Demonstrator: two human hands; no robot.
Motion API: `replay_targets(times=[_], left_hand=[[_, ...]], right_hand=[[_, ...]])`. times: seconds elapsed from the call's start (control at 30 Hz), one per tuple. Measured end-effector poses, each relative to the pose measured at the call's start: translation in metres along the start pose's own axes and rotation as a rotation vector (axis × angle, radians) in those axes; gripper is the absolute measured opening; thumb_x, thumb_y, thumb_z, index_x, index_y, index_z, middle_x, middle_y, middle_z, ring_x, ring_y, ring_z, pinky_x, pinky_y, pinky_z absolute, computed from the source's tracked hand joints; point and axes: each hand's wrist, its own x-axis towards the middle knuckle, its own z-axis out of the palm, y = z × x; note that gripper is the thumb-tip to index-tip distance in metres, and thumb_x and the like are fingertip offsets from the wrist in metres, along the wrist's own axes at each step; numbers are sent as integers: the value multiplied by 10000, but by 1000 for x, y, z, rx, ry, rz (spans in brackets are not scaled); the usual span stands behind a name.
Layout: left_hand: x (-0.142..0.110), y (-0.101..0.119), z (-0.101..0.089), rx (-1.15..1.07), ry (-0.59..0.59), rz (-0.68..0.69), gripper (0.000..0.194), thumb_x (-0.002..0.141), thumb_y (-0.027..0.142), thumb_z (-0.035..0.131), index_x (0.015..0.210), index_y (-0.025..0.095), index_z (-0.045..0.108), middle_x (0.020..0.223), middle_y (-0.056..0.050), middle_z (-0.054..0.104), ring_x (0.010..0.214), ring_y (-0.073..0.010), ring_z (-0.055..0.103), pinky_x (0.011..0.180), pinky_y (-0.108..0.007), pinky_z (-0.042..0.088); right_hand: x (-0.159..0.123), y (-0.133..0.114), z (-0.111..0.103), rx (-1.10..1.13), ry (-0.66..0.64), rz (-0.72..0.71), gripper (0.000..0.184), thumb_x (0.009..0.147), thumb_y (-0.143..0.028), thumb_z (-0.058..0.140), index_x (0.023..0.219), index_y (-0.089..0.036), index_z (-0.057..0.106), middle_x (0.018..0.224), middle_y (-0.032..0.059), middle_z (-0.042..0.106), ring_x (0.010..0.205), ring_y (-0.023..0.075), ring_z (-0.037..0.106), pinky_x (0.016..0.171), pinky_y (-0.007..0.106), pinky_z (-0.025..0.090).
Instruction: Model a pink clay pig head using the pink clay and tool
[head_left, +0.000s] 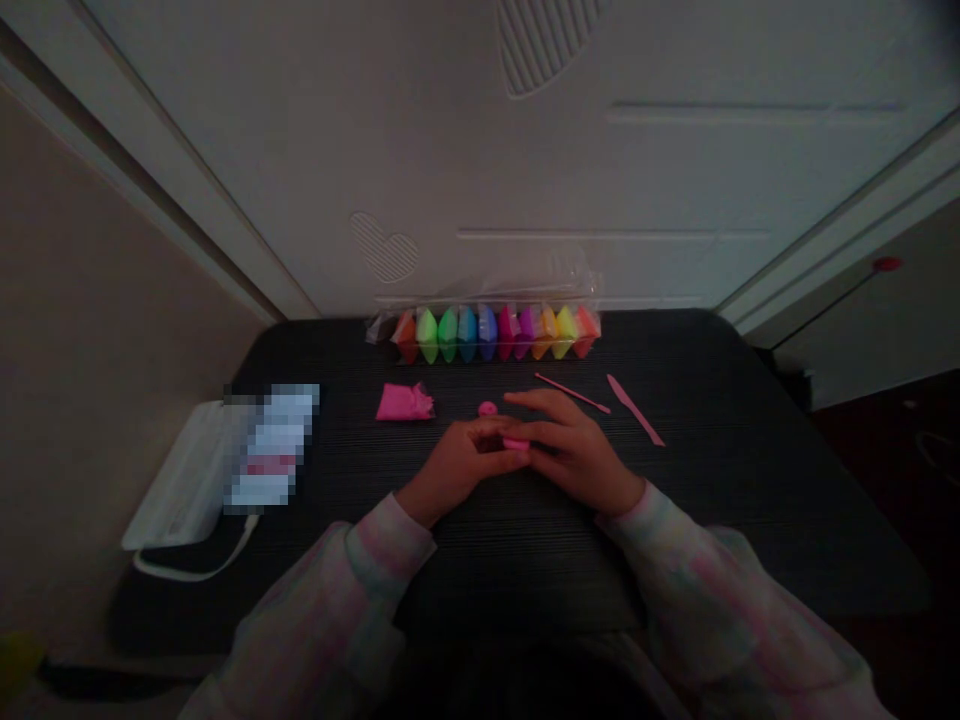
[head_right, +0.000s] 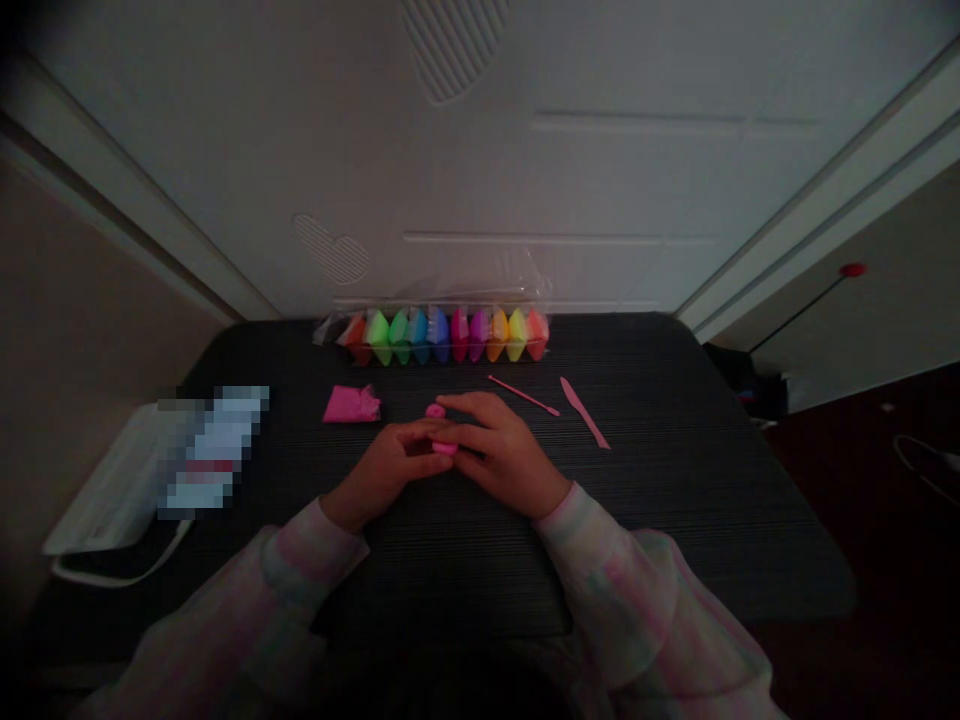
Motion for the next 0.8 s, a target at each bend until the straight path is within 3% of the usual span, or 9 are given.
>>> replay_targets(times=[0.5, 0.8], left_hand=[[-1, -1, 0, 63, 30, 0, 65, 628, 196, 650, 674, 153, 665, 703, 14, 645, 706, -136, 555, 711, -268, 402], [-1, -7, 1, -95, -21, -48, 115, 651, 197, 634, 753, 155, 664, 757, 10, 659, 725, -124, 556, 729, -259, 388]], right_hand=[[0, -3, 1, 21, 21, -47, 240, 767, -137, 535, 979, -234, 592, 1097, 73, 556, 1006, 195, 501, 850, 393, 437], [1, -4, 3, 14, 37, -57, 235, 777, -154, 531, 996, -227, 576, 1088, 70, 566, 1011, 188, 499, 855, 386, 439]])
